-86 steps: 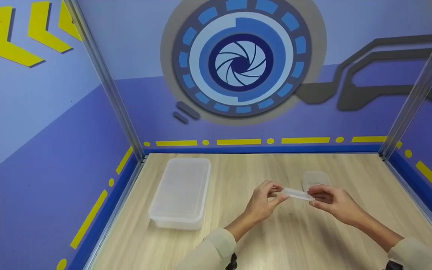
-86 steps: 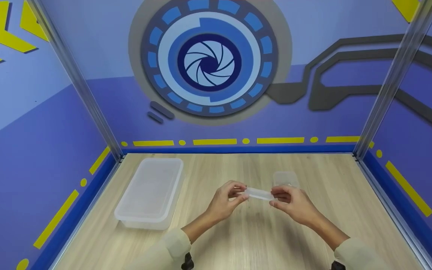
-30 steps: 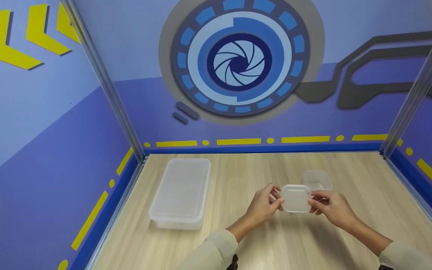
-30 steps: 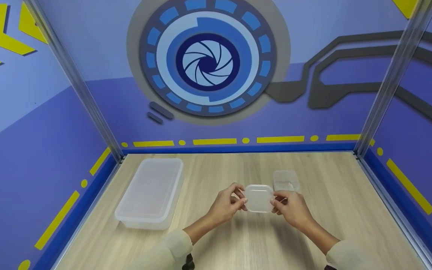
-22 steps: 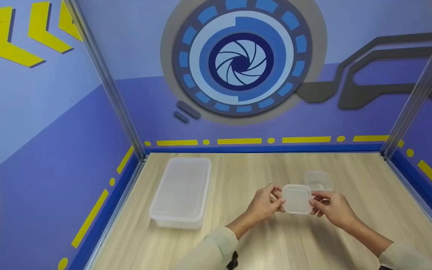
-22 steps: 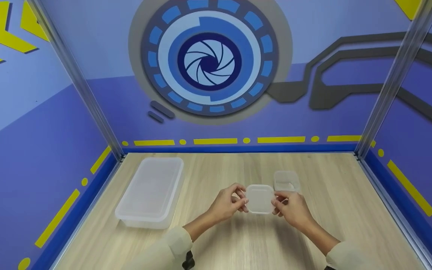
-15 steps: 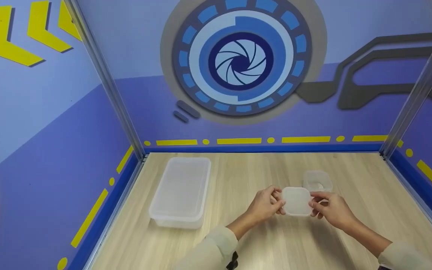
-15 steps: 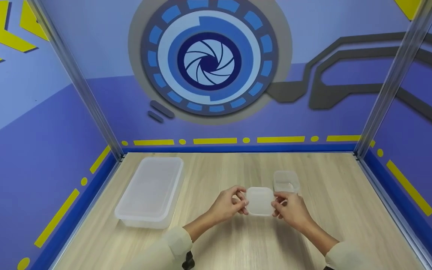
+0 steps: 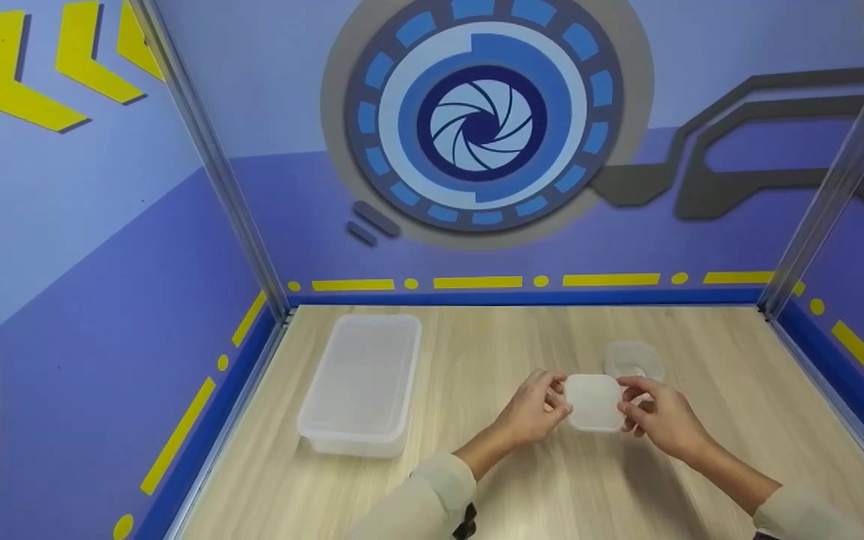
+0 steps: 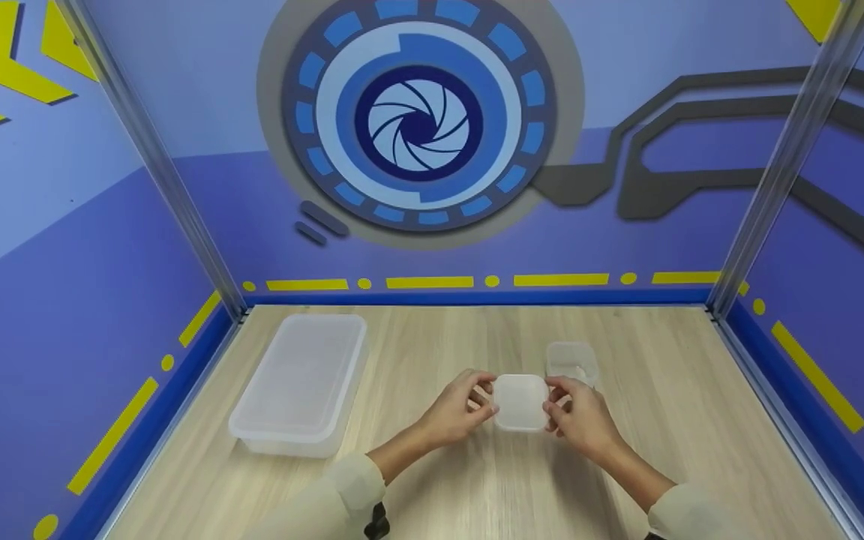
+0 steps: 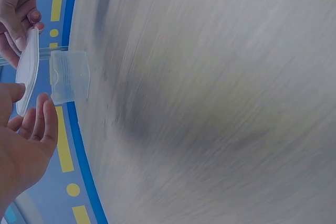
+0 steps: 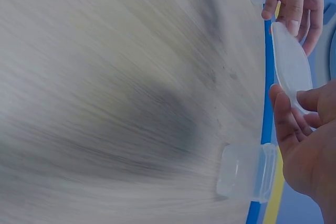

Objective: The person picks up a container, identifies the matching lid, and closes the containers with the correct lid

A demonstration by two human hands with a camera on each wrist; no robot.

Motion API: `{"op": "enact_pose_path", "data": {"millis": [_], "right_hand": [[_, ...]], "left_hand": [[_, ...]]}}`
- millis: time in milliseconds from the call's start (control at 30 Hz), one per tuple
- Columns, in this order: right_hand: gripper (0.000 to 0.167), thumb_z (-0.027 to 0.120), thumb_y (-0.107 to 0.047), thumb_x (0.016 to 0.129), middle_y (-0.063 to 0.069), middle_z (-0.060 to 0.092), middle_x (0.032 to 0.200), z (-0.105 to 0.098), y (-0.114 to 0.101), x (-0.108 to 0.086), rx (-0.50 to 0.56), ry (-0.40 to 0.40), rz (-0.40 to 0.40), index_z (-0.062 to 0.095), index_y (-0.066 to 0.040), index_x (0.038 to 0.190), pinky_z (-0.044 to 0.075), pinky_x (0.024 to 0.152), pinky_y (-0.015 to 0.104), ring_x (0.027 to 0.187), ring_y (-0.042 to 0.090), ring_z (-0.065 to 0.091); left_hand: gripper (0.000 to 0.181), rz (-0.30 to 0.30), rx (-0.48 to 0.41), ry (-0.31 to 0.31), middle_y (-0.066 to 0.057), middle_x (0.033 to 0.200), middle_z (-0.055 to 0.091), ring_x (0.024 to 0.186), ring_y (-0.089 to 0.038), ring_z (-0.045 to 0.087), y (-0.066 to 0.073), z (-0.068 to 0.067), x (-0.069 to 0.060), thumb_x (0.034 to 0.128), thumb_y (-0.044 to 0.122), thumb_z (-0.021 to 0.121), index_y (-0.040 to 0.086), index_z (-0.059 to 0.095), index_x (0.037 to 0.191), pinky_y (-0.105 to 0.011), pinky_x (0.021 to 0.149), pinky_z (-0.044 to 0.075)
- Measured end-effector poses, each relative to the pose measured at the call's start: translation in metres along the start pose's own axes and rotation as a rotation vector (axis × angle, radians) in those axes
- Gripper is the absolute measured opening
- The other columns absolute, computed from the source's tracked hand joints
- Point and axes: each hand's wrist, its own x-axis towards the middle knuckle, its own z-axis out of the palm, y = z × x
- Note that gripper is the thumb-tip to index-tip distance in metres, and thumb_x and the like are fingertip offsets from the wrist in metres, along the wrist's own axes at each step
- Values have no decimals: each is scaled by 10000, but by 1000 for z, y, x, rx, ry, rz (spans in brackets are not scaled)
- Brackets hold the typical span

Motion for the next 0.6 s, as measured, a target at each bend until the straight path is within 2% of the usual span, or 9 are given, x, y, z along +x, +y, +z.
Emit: {"op": "enact_pose_path", "data": {"millis": [133,300,433,600], "right_hand": [[403,628,65,1023,175,608,1070,1,0,0,-4,16,-25,542,146,1408,599,623,300,697,195,685],[395,619,87,1016,184,603,1077,4,-2,0,-7,49,-13,549,164,1397,588,611,266,677,184,675],[372,617,99,1009,215,606,1140,6,-2,1,-53,85,-25,580,150,1375,579,605,244,672,163,664],[346,616,96,1004,235,609,1193,7,-3,3,-90,105,-27,615,121,1349,570,601,239,677,157,655]], "left_hand": [[528,-30,35,-16,51,1356,518,1107,-33,610,2,1,-1,1018,200,742,112,537,1496,-161,830,529],[729,-53,71,-37,137,1450,423,1202,-41,576,3,3,-2,918,329,862,192,505,1539,-201,862,506],[818,-43,103,-46,141,1460,392,1243,-46,565,2,3,-2,876,322,901,202,477,1565,-204,889,499],[808,-33,110,-29,130,1441,400,1245,-43,560,1,5,-2,875,299,904,193,481,1556,-205,920,499]]}}
